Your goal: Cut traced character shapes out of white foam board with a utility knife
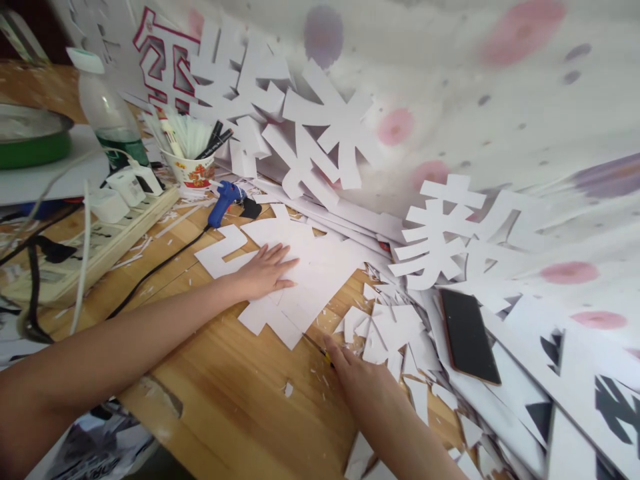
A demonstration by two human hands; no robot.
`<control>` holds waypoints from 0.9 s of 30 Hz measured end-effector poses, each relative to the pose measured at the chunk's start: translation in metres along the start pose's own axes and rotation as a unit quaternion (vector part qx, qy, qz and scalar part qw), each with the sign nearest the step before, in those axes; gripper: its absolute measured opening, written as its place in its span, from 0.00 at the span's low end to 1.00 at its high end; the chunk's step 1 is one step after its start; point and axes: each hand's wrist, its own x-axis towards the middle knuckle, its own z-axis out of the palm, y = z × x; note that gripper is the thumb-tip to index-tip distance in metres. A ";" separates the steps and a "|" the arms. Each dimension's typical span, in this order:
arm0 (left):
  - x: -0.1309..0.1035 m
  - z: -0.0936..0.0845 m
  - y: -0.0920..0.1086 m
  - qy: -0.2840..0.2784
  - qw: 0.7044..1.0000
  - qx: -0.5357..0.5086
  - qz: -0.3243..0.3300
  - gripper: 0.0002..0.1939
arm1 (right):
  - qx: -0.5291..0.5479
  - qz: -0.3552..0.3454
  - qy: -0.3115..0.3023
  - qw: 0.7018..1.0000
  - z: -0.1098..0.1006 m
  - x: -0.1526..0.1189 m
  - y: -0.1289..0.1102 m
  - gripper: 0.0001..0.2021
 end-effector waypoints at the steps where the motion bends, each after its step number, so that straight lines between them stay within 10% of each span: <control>1: 0.000 0.001 0.000 0.002 1.000 0.001 0.001 0.31 | 0.012 0.006 0.003 1.000 0.000 -0.001 0.001 0.24; 27: -0.001 -0.001 0.004 0.001 1.000 0.029 -0.007 0.31 | 0.058 0.022 0.005 0.998 -0.014 0.044 -0.024 0.21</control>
